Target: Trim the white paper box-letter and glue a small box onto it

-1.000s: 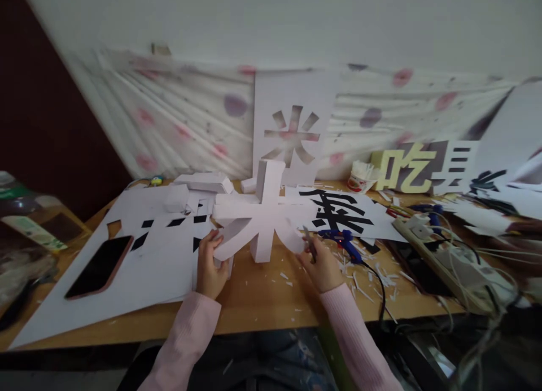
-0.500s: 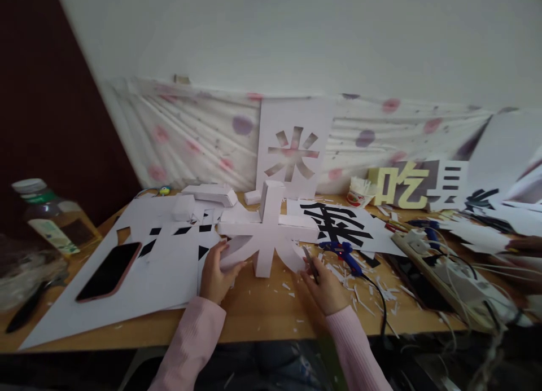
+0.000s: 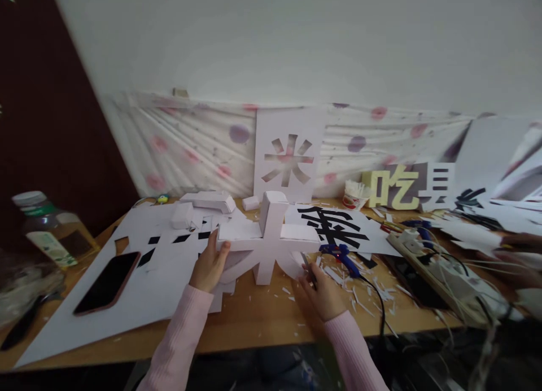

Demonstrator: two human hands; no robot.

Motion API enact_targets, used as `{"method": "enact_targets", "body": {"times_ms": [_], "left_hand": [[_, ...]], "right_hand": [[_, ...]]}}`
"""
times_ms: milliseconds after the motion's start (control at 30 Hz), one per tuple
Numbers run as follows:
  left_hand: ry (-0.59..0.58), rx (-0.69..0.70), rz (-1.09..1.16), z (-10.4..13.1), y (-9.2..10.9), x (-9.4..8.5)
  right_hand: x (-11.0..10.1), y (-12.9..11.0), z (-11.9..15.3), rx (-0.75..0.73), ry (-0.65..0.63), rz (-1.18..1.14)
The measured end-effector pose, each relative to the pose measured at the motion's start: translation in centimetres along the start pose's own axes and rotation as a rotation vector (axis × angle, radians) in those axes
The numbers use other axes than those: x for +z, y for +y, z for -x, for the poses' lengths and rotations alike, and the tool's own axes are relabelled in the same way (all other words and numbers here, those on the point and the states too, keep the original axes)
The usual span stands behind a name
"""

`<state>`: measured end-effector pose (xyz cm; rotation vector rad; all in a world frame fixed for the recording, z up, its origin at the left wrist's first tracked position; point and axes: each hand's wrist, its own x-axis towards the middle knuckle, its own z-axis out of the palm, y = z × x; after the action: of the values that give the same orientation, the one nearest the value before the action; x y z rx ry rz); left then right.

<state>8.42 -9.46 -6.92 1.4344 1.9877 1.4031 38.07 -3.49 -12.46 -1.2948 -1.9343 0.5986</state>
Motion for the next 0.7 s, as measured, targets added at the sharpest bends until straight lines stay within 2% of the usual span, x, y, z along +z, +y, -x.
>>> {"method": "enact_targets", "body": {"times_ms": [200, 367, 533, 700], "left_hand": [[0.028, 0.108, 0.142, 0.0, -0.4, 0.2], [0.048, 0.109, 0.203, 0.2, -1.4, 0.2], [0.052, 0.094, 0.234, 0.2, -2.2, 0.3], [0.037, 0.081, 0.267, 0.2, -3.0, 0.3]], "right_hand": [[-1.7, 2.7, 0.4, 0.06, 0.088, -0.06], [-2.5, 4.5, -1.3, 0.065, 0.213, -0.197], [-3.5, 3.8, -2.6, 0.071, 0.287, -0.403], [-5.2, 2.4, -0.4, 0.095, 0.353, -0.696]]}}
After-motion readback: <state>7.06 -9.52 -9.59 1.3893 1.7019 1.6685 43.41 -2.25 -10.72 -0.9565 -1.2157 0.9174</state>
